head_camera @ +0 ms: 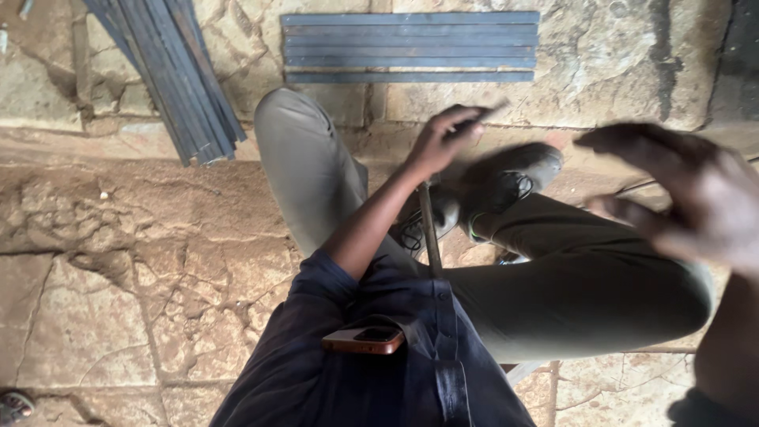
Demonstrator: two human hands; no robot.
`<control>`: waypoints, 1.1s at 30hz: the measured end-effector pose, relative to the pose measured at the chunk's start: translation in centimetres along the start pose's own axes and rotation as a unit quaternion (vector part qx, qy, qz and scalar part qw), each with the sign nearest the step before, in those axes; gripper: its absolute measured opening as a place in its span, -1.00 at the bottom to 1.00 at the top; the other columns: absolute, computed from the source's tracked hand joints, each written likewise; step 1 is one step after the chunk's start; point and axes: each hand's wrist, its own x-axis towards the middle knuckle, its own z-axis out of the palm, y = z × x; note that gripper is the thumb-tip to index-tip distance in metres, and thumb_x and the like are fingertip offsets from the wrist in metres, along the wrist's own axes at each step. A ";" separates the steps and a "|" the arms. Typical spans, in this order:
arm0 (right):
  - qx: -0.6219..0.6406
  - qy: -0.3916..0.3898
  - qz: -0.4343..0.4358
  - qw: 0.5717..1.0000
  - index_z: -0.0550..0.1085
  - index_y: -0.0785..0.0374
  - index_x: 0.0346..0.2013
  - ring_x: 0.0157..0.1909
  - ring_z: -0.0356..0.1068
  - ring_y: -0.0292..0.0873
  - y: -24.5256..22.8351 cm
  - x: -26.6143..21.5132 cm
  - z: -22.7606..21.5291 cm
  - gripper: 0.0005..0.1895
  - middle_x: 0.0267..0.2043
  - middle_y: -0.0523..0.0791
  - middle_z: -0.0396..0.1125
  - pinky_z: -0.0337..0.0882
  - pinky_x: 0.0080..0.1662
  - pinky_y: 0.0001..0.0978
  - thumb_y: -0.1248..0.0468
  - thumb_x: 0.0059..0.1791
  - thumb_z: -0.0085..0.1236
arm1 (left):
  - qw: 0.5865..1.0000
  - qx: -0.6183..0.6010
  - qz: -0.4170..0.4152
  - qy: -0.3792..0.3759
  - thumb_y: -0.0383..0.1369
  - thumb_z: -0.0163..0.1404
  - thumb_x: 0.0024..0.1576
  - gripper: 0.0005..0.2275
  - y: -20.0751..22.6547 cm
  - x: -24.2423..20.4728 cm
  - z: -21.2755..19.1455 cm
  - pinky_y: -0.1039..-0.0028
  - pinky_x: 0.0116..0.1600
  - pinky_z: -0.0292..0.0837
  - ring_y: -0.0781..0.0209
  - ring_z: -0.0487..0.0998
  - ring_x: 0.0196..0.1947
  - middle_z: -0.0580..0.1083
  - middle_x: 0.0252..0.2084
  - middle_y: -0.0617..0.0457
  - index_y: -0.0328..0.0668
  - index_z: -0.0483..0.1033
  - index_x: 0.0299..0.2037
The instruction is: The person sits on the floor and uses a hammer and chisel to strike a stack of metal rods. They repeatedly align the rods, place the chisel on the end, and strike it with the hammer to create a mark or indentation.
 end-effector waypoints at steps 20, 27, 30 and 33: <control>-0.017 -0.180 0.241 0.953 0.59 -0.15 0.08 -0.25 0.58 -0.08 15.9 1.4 10.3 -0.62 -0.25 -0.12 0.58 0.55 -0.09 -0.13 0.27 -0.01 0.13 | 0.930 0.347 0.108 -0.058 0.00 0.35 0.00 -0.28 -3.4 7.6 -2.6 0.10 0.37 0.36 -0.06 0.39 0.30 0.36 0.28 -0.13 -0.18 0.30 0.26; 0.008 -0.203 0.257 0.945 0.55 -0.16 0.12 -0.17 0.58 -0.04 16.9 1.2 10.9 -0.55 -0.18 -0.13 0.58 0.54 -0.01 -0.10 0.27 -0.06 0.16 | 0.788 0.576 -0.037 -0.214 0.33 0.24 -0.16 0.23 -7.1 13.5 -12.6 -0.23 0.53 -0.25 -0.28 -0.24 0.56 -0.24 0.57 -0.29 -0.27 -0.21 0.54; 0.020 -0.195 0.249 0.948 0.55 -0.15 0.11 -0.14 0.58 -0.03 16.9 1.5 10.9 -0.56 -0.17 -0.13 0.58 0.53 0.00 -0.09 0.27 -0.06 0.14 | 0.764 0.598 -0.040 -0.238 0.43 0.17 -0.21 0.28 -8.1 14.5 -13.4 -0.23 0.53 -0.25 -0.32 -0.23 0.55 -0.21 0.56 -0.28 -0.28 -0.22 0.53; 0.019 -0.192 0.247 0.950 0.56 -0.15 0.10 -0.11 0.57 -0.02 16.7 1.6 10.9 -0.58 -0.16 -0.13 0.58 0.52 0.01 -0.08 0.26 -0.05 0.13 | 0.758 0.602 -0.039 -0.247 0.43 0.16 -0.22 0.28 -8.2 14.7 -13.3 -0.23 0.51 -0.21 -0.36 -0.21 0.54 -0.18 0.56 -0.30 -0.29 -0.21 0.53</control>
